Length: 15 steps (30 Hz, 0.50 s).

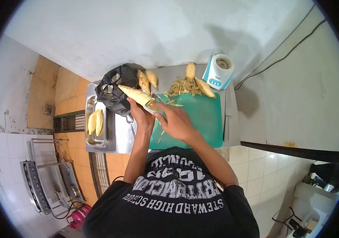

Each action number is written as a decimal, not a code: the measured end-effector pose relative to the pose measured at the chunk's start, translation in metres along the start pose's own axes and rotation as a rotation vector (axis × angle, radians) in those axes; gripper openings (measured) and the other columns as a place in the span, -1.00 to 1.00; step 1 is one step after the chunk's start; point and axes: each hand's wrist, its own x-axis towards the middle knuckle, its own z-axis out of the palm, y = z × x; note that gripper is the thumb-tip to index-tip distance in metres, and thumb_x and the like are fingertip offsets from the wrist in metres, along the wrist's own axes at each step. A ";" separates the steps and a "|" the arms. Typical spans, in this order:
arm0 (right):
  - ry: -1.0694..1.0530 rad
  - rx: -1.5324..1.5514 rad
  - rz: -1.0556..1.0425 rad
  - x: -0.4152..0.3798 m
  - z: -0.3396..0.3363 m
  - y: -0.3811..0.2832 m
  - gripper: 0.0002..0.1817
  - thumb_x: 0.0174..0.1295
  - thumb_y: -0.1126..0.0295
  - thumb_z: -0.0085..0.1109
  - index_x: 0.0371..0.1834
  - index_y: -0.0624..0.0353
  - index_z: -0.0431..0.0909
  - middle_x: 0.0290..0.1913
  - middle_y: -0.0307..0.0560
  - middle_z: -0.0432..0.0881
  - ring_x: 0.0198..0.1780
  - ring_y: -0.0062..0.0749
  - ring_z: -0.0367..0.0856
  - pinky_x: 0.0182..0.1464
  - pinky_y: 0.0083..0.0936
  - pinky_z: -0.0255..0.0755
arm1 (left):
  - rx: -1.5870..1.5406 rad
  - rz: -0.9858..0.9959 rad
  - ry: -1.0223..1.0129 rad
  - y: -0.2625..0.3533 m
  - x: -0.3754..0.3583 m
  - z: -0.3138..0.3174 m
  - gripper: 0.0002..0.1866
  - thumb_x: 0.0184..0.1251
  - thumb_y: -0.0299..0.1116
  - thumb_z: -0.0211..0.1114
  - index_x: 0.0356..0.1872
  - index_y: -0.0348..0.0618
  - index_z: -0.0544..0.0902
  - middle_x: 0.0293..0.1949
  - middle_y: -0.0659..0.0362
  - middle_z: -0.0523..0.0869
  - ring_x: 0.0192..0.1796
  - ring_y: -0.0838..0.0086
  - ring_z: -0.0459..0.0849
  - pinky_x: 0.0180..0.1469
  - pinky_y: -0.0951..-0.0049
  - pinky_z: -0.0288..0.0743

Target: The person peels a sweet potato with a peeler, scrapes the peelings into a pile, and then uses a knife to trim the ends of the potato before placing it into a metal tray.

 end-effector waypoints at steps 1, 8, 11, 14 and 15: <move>-0.024 -0.034 -0.011 0.002 0.002 0.001 -0.60 0.47 0.22 0.16 0.32 0.06 0.57 -0.08 0.20 0.75 -0.13 0.22 0.71 -0.05 -0.02 0.56 | -0.009 -0.030 0.017 0.003 0.001 -0.001 -0.45 0.70 0.18 -0.18 0.40 0.08 0.40 0.17 0.16 0.58 0.18 0.25 0.60 0.25 -0.07 0.56; -0.016 0.029 -0.058 -0.029 0.016 0.017 -0.59 0.46 0.26 0.18 0.32 0.08 0.55 0.02 0.19 0.75 -0.07 0.19 0.71 -0.03 -0.09 0.56 | -0.067 -0.027 0.159 0.006 0.000 -0.008 -0.40 0.66 0.22 -0.13 0.26 -0.12 0.42 0.03 0.06 0.57 0.05 0.23 0.63 0.25 -0.07 0.61; -0.056 -0.008 -0.028 -0.032 0.005 0.019 -0.60 0.46 0.19 0.17 0.29 0.05 0.58 -0.01 0.21 0.74 -0.07 0.23 0.71 0.02 0.01 0.55 | -0.167 -0.075 0.181 0.000 0.012 -0.018 -0.47 0.66 0.20 -0.11 0.27 0.04 0.47 0.12 0.18 0.60 0.12 0.26 0.60 0.28 -0.19 0.53; -0.181 -0.158 0.012 -0.046 0.005 0.029 -0.60 0.46 0.20 0.18 0.30 0.03 0.58 0.02 0.20 0.74 -0.07 0.23 0.71 0.03 0.02 0.55 | -0.258 -0.065 0.145 0.010 0.026 -0.019 -0.48 0.66 0.21 -0.13 0.21 0.02 0.49 0.08 0.19 0.61 0.14 0.27 0.59 0.29 -0.21 0.52; -0.163 -0.120 0.025 -0.047 0.005 0.030 -0.61 0.46 0.20 0.18 0.29 0.02 0.58 0.02 0.19 0.75 -0.07 0.22 0.71 0.03 0.02 0.56 | -0.255 -0.029 0.161 0.016 0.027 -0.015 -0.48 0.66 0.21 -0.13 0.21 0.01 0.49 0.08 0.19 0.61 0.14 0.28 0.59 0.29 -0.21 0.52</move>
